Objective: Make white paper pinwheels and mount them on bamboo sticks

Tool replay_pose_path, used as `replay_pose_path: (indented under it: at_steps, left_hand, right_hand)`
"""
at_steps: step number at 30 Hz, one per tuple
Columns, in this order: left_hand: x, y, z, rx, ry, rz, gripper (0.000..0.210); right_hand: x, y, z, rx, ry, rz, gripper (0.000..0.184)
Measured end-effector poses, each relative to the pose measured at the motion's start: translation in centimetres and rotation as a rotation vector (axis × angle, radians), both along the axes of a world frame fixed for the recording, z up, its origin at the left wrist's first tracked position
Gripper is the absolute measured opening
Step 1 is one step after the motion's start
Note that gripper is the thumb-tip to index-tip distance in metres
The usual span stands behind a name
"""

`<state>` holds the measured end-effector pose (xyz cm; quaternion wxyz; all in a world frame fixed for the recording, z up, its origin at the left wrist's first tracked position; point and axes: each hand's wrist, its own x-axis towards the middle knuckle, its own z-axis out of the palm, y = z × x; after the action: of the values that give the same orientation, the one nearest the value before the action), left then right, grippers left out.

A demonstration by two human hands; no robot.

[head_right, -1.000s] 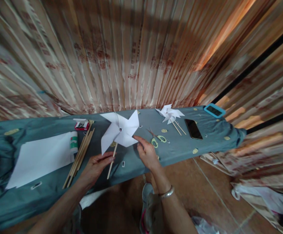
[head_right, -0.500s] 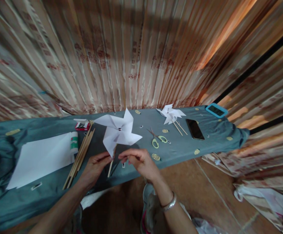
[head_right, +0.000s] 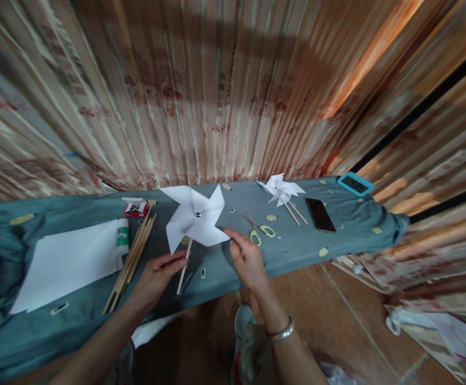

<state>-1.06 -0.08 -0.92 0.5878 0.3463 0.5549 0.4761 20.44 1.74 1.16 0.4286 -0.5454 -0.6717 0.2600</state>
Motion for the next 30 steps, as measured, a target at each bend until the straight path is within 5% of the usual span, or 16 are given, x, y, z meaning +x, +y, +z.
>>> replay_pose_path:
  at_steps: [9,12,18,23,30]
  left_hand:
    - [-0.2,0.0,0.2,0.051,-0.042,-0.051,0.035]
    - [-0.2,0.0,0.2,0.055,-0.025,-0.046,0.036]
    - [-0.1,-0.1,0.0,0.037,-0.012,-0.045,0.036]
    - [0.2,-0.1,0.0,0.025,-0.009,-0.057,0.034]
    - [0.1,0.1,0.4,-0.007,0.003,0.005,0.031]
  right_hand:
    - [-3.5,-2.2,1.6,-0.049,0.122,0.411,0.032]
    - [-2.6,-2.0,2.1,-0.075,0.21,0.322,0.028]
    - [0.4,-0.3,1.5,0.132,0.07,-0.187,0.028]
    - [0.6,0.1,0.5,0.172,-0.173,-0.081,0.04]
    - [-1.1,-0.5,0.3,0.057,-0.088,0.076,0.034]
